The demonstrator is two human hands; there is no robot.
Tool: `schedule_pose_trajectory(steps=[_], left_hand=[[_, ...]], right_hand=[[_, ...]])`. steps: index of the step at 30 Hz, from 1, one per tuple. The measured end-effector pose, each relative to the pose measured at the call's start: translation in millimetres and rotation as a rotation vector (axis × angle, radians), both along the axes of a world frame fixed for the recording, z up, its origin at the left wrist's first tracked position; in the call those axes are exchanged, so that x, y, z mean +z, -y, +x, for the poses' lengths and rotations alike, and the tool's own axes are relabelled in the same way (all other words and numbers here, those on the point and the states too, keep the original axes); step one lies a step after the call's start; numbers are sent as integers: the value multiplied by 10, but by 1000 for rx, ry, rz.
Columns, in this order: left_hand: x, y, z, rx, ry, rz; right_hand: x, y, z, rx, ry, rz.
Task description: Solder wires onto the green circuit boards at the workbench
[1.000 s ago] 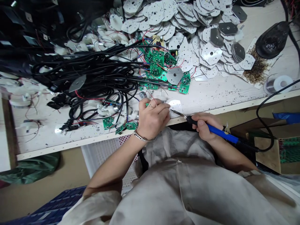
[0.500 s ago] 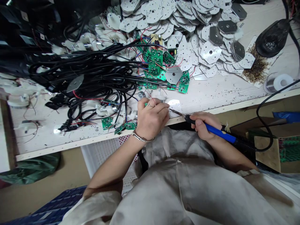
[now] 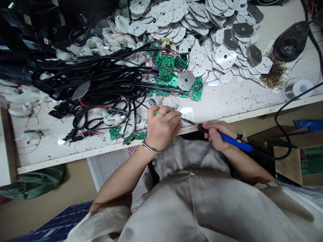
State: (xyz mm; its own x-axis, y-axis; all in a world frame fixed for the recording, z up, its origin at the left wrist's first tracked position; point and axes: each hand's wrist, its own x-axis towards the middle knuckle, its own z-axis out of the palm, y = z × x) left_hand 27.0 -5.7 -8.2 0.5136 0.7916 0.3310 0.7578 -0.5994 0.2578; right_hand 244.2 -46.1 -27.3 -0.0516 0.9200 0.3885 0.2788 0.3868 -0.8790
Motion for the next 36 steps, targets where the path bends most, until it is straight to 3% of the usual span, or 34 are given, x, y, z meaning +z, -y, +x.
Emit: schedule_pose_trajectory(steps=[5,10,16,22,26,30,36], left_hand=[[-8,-11,2,-13,-11,75],[-11,-12,-2,-8,-16,56],[-2,-15,3,-28,-54,133],[-13,-21,4,-22,-68,166],[-16,-2,-29,-32,-96,166],[-14,31,-89,-57,-120,182],[0,82,-192,-105,-128,179]], right_hand=[[23,-25,2,17,18,-3],[-13,15,17,-3,-45,-26],[-117,81,-7,-147,-182,-97],[-111,126,9,-162,-368,-128],[0,29,203,-284,-235,-12],[56,-311,551,-451,-40,193],[95,-899,921,-428,358,271]])
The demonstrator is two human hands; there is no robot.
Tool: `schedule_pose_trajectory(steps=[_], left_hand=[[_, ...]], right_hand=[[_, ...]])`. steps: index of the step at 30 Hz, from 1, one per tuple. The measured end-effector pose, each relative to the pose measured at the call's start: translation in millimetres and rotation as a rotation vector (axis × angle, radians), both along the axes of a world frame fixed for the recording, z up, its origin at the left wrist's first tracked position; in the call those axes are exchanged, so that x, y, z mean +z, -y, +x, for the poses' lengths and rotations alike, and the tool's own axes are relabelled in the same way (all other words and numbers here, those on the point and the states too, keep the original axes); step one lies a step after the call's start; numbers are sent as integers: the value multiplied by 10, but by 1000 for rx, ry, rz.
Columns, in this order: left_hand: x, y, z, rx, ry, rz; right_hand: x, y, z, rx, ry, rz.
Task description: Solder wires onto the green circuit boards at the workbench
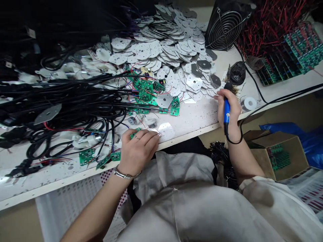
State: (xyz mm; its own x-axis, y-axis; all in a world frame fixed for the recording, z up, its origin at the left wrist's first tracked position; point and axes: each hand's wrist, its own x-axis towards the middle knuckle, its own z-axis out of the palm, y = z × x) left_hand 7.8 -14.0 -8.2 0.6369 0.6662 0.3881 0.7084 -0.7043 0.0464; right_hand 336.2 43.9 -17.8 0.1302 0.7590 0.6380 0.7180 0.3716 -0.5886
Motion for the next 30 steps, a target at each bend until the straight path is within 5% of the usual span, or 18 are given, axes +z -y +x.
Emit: schedule_pose_trajectory(steps=[8,14,17,20,23,27,30], left_hand=[[26,80,-16,45,37,-36],[-29,169,-37,69,124,-128],[4,195,-85,81,302,-175],[119,113,-139,234,428,-129],[254,-94,-161,316,316,-75],[340,-348,-146,165,97,-114],[329,-391,-142,136,136,-163]], right_hand=[[135,-525,-366,11,507,-239],[86,-653,-358,32,388,-289],[105,-482,-308,81,252,-138],[135,-122,-404,125,215,-6],[94,241,-635,288,241,-47],[-27,462,-860,371,256,-174],[-87,474,-853,492,210,-218]])
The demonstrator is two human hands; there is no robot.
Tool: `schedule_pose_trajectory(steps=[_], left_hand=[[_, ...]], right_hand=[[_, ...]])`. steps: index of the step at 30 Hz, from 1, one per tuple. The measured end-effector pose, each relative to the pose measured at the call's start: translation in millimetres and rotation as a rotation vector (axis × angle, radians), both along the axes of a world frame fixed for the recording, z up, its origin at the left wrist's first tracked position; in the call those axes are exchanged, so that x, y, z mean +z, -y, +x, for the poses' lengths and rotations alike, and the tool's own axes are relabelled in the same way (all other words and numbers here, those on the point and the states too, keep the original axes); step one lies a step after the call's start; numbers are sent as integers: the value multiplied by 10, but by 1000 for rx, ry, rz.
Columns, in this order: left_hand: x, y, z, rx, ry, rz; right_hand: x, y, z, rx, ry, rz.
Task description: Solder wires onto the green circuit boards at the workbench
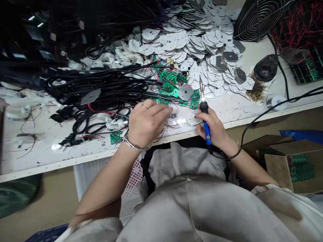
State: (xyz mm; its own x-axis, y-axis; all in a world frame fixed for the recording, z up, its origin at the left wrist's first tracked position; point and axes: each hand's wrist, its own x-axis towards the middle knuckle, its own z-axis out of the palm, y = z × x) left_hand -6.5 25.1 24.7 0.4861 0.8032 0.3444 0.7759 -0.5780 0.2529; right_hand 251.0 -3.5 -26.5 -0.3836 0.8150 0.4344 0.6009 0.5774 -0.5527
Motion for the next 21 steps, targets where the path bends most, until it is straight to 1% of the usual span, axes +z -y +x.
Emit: schedule_pose_trajectory(steps=[1,2,3,5,7,9,12,15,18,21], left_hand=[[-9,10,2,32,56,-22],[-17,26,8,75,123,-45],[-24,45,19,121,190,-64],[-34,81,56,181,280,-86],[-38,106,101,179,297,-83],[-42,122,135,149,281,-60],[-60,145,136,124,237,2],[-88,171,94,123,148,70],[-110,197,72,107,108,107],[-115,218,112,117,129,118]], right_hand=[[-10,1,19,14,-8,-1],[-15,6,35,-8,-9,10],[-15,18,43,-64,1,26],[-5,60,20,-233,52,43],[12,111,-56,-371,138,9],[24,146,-158,-422,222,-36],[30,147,-268,-414,268,-70],[34,126,-266,-374,243,-100],[36,126,-197,-297,149,-125],[30,146,-155,-192,38,-136]])
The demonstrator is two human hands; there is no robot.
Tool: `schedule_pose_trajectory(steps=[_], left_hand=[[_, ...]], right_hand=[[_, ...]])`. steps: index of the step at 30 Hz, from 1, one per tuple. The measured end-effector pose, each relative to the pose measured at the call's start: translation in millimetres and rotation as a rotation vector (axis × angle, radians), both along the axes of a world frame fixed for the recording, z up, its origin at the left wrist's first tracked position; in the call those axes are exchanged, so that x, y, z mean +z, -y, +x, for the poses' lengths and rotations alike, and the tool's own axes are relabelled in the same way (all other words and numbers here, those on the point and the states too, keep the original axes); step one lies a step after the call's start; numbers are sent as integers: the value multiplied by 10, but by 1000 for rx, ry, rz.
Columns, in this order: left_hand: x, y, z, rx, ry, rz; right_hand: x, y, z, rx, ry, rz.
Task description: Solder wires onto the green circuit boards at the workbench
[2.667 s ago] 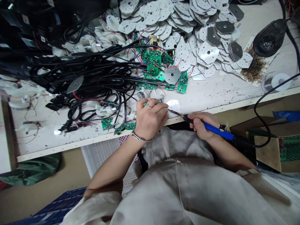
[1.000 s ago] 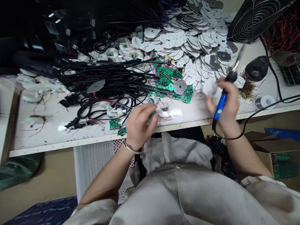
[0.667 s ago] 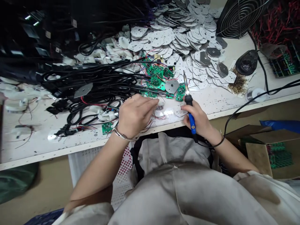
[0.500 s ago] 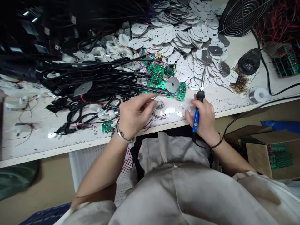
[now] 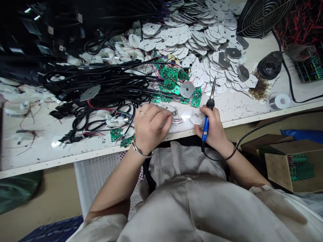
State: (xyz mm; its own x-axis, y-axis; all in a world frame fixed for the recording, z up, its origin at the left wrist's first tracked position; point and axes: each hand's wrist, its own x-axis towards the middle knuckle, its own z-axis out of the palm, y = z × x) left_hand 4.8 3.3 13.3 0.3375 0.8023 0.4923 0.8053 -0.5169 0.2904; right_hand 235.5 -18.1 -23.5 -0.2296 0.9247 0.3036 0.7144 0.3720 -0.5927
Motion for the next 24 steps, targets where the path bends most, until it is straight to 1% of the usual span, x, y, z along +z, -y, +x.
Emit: schedule_pose_trajectory(steps=[2,5,9,12,16,19,21,24], left_hand=[[-2,9,55,4,3,7],[-23,23,151,-41,-33,56],[-101,50,257,-131,-100,110],[-184,55,298,-168,-95,113],[-285,23,301,-160,-57,129],[-331,-4,277,-188,-120,95],[-342,-15,256,-195,-149,60],[-339,-21,223,-219,-126,34]], right_hand=[[-11,12,-8,94,-21,-8],[-25,9,-40,216,1,-39],[-24,-32,-37,278,-5,-77],[-24,-57,-13,338,-30,-70],[-42,-69,-5,353,-35,-76],[-55,-69,-10,345,-28,-90],[-63,-56,-2,348,-79,-47],[-73,-11,46,321,-212,71]])
